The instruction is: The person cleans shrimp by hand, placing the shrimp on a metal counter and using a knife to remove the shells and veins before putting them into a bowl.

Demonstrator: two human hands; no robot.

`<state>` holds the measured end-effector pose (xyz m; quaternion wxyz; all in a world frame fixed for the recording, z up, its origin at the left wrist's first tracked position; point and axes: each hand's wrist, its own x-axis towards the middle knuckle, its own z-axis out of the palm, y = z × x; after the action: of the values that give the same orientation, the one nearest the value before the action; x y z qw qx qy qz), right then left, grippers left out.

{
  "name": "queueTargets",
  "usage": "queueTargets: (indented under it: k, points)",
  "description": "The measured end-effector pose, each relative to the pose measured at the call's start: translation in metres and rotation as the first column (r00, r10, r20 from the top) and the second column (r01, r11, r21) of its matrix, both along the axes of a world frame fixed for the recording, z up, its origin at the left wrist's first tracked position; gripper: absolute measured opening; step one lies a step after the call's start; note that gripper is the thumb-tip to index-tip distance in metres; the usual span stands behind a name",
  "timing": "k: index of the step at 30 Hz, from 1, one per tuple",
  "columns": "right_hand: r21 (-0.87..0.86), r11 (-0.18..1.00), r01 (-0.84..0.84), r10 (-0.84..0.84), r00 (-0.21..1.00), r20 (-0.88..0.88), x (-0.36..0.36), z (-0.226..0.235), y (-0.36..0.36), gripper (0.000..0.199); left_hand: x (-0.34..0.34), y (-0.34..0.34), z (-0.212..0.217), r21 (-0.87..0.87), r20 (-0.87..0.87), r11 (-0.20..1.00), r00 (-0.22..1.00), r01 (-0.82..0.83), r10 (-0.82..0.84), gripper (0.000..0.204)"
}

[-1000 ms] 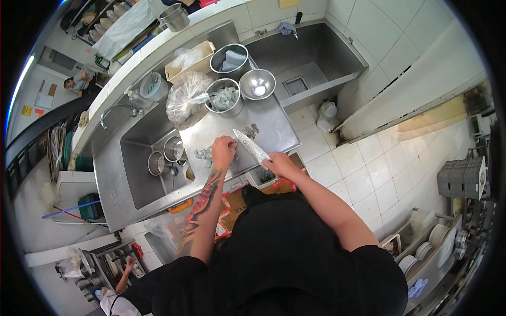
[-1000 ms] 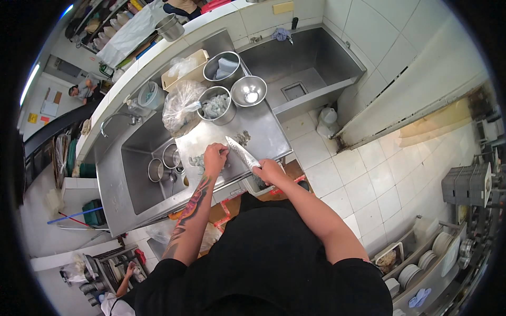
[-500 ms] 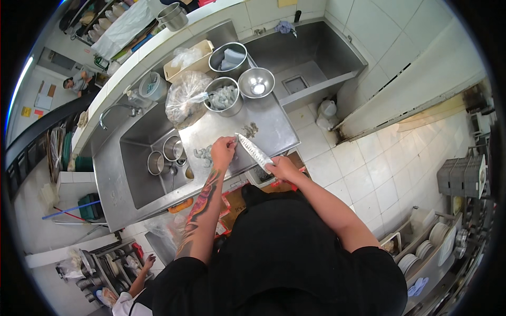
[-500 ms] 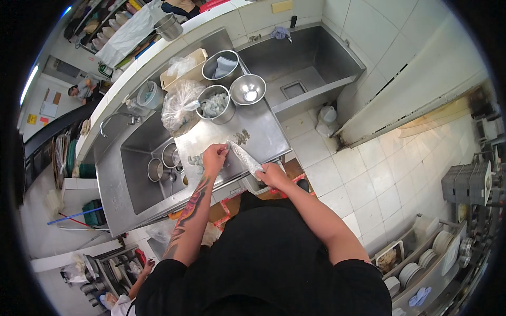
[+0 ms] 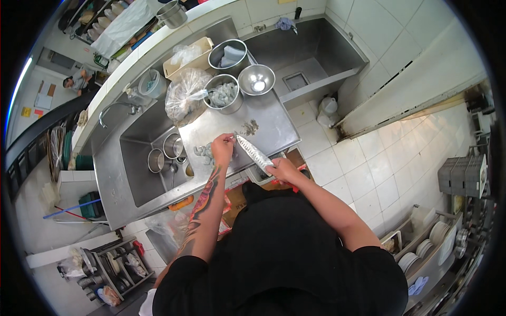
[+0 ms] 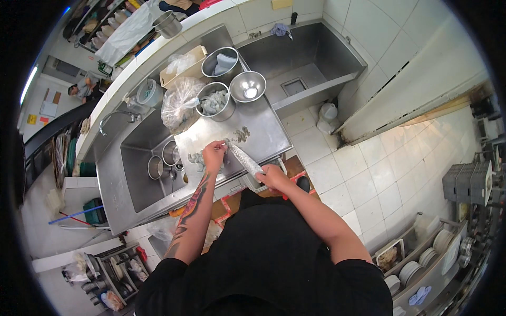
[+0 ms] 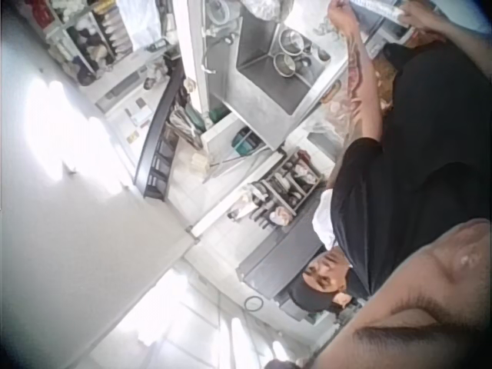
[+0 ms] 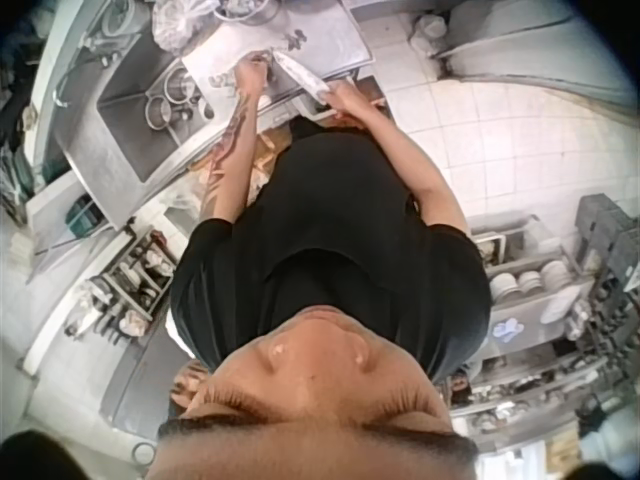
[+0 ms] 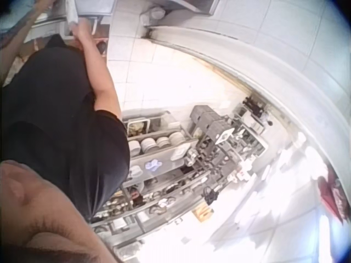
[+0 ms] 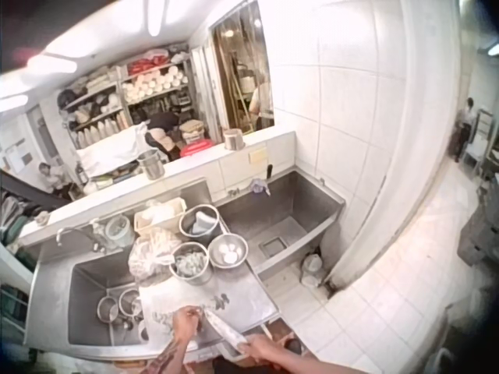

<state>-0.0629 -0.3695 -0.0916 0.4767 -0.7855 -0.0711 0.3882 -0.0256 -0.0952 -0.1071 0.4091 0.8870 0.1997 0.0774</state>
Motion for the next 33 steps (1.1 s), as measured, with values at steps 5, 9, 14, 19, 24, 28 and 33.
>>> queueTargets:
  k: [5, 9, 14, 19, 24, 28, 33]
  points:
    - [0.035, 0.999, 0.021, -0.019, 0.999, -0.043, -0.006, -0.01, -0.003, 0.033, 0.0, 0.009, -0.018, -0.028, 0.03, 0.999, 0.999, -0.016, 0.017, 0.022]
    - [0.059, 0.998, -0.009, 0.012, 0.998, -0.058, -0.003, -0.01, -0.007, 0.034, 0.001, 0.007, -0.019, -0.027, 0.037, 0.999, 0.999, -0.018, 0.019, 0.021]
    - [-0.016, 1.0, -0.007, 0.005, 0.993, -0.114, -0.003, 0.008, -0.032, 0.033, 0.001, 0.008, -0.019, -0.07, 0.005, 0.996, 0.998, -0.06, 0.06, 0.028]
    - [-0.084, 0.988, 0.129, -0.132, 0.991, -0.022, -0.003, 0.025, -0.032, 0.032, -0.002, 0.011, -0.021, -0.031, 0.062, 1.0, 0.998, 0.001, 0.001, 0.029]
    - [-0.132, 0.991, -0.027, 0.056, 0.973, 0.222, -0.01, 0.024, -0.01, 0.036, 0.001, 0.009, -0.026, -0.032, 0.056, 0.999, 0.998, -0.008, 0.009, 0.021]
    - [-0.215, 0.976, 0.01, 0.073, 0.924, 0.375, -0.007, 0.002, -0.011, 0.039, 0.001, 0.016, -0.033, -0.037, 0.032, 0.998, 0.998, -0.046, 0.047, 0.02]
    - [-0.257, 0.966, 0.006, 0.101, 0.91, 0.403, -0.005, 0.008, -0.012, 0.038, -0.01, 0.006, -0.012, 0.33, 0.03, 0.935, 0.989, 0.128, -0.146, 0.015]
